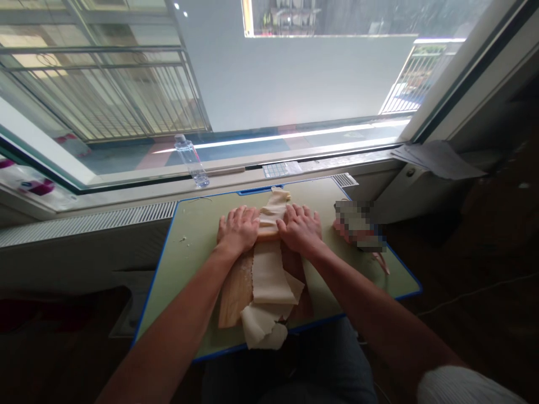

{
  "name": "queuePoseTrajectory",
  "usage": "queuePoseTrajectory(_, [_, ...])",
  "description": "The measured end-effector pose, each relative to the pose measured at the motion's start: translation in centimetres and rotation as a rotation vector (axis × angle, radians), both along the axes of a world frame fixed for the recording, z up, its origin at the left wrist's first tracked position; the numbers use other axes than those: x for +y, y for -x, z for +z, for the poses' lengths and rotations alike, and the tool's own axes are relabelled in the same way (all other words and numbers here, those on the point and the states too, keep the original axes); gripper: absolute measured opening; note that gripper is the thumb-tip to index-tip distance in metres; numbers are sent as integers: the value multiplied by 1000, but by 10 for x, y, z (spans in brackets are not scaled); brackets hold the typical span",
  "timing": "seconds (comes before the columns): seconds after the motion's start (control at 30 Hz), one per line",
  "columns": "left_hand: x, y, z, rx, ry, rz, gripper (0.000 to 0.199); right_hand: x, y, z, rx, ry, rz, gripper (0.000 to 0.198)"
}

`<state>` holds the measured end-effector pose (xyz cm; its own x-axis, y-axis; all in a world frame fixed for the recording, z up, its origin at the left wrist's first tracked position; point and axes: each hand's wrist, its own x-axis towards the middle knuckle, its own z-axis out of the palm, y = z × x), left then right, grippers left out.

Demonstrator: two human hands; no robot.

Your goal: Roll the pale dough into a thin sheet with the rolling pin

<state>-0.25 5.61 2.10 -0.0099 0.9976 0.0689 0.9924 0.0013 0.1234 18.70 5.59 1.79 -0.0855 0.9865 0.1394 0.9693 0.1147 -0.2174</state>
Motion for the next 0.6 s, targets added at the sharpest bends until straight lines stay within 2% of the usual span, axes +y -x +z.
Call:
queuePoseTrajectory(0.2, [-44,-8,-1,20,-17,24,60,-43,-3,-2,-32,-27,24,66])
queuePoseTrajectory(0.4, [-93,-9,-7,13,-63,-12,63,-82,-12,-10,-13,-20,72,66])
queuePoseTrajectory(0.5, [-95,-10,-7,18,-53,-9,63,-80,-13,-9,-12,-2,93,65])
queuePoseTrajectory(0.6, [-77,-10,-6,27,-39,10,63,-63,-10,-6,-20,-13,99,65])
